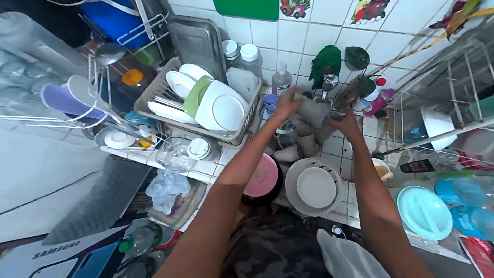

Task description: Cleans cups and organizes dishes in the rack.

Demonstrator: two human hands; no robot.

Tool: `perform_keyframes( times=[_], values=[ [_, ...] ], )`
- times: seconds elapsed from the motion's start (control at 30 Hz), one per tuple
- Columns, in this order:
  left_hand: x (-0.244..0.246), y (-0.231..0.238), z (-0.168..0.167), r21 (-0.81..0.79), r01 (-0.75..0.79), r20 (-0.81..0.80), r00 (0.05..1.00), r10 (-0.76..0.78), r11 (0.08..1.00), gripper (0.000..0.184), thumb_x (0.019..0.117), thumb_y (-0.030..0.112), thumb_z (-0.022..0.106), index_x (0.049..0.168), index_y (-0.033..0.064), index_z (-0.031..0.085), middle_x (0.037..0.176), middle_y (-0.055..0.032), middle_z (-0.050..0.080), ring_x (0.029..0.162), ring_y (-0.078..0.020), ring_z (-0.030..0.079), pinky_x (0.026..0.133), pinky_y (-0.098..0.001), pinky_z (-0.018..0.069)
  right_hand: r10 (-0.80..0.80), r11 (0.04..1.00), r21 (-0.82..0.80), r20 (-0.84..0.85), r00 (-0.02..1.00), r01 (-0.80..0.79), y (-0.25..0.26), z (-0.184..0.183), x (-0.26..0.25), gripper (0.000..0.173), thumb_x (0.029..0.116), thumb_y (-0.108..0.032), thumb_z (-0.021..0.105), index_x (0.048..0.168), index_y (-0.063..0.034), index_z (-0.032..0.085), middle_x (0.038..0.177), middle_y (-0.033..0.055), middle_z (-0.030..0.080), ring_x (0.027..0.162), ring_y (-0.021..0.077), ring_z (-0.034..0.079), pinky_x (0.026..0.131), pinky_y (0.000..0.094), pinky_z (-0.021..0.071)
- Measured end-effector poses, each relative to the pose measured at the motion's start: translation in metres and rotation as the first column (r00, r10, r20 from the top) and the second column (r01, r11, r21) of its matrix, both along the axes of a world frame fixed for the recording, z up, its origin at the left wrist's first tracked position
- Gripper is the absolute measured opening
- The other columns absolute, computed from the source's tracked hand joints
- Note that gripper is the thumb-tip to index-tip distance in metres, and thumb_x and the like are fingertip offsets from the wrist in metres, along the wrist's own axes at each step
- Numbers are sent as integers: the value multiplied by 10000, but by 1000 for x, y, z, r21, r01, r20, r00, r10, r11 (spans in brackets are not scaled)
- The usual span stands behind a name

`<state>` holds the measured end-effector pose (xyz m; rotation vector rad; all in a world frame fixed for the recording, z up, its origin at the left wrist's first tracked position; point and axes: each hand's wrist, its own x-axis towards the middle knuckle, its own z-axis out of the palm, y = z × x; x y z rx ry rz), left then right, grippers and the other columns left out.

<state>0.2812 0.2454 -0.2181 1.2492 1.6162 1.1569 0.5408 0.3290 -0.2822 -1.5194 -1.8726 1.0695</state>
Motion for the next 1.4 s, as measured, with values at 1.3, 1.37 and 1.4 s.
perform_keyframes(
  times=[1.3, 1.37, 1.4],
  values=[
    [29, 3, -68, -237, 62, 697, 706, 125, 970, 521, 1094, 414, 448, 1563, 198, 382, 1492, -180, 500, 1236, -360, 609, 958, -536, 567, 6, 995, -92, -424, 906, -49, -11, -5, -47, 465, 1032, -342, 560, 1412, -73, 579, 1317, 185, 627, 1127, 273, 654, 907, 475, 577],
    [42, 12, -57, -169, 117, 680, 732, 29, 979, 478, 1086, 296, 488, 1533, 141, 422, 1445, -200, 529, 1201, -355, 624, 954, -522, 571, -203, 948, -316, -536, 820, 28, -13, -8, -36, 505, 1061, -433, 463, 1419, -86, 542, 1336, 175, 596, 1101, 293, 655, 853, 484, 596],
    [48, 16, -51, -144, 130, 635, 773, -9, 981, 461, 1073, 223, 516, 1513, 110, 439, 1413, -213, 547, 1162, -356, 640, 923, -520, 582, -294, 906, -422, -576, 763, 31, -15, -10, -31, 559, 1062, -487, 442, 1448, -86, 498, 1358, 169, 580, 1107, 293, 652, 860, 471, 593]
  ],
)
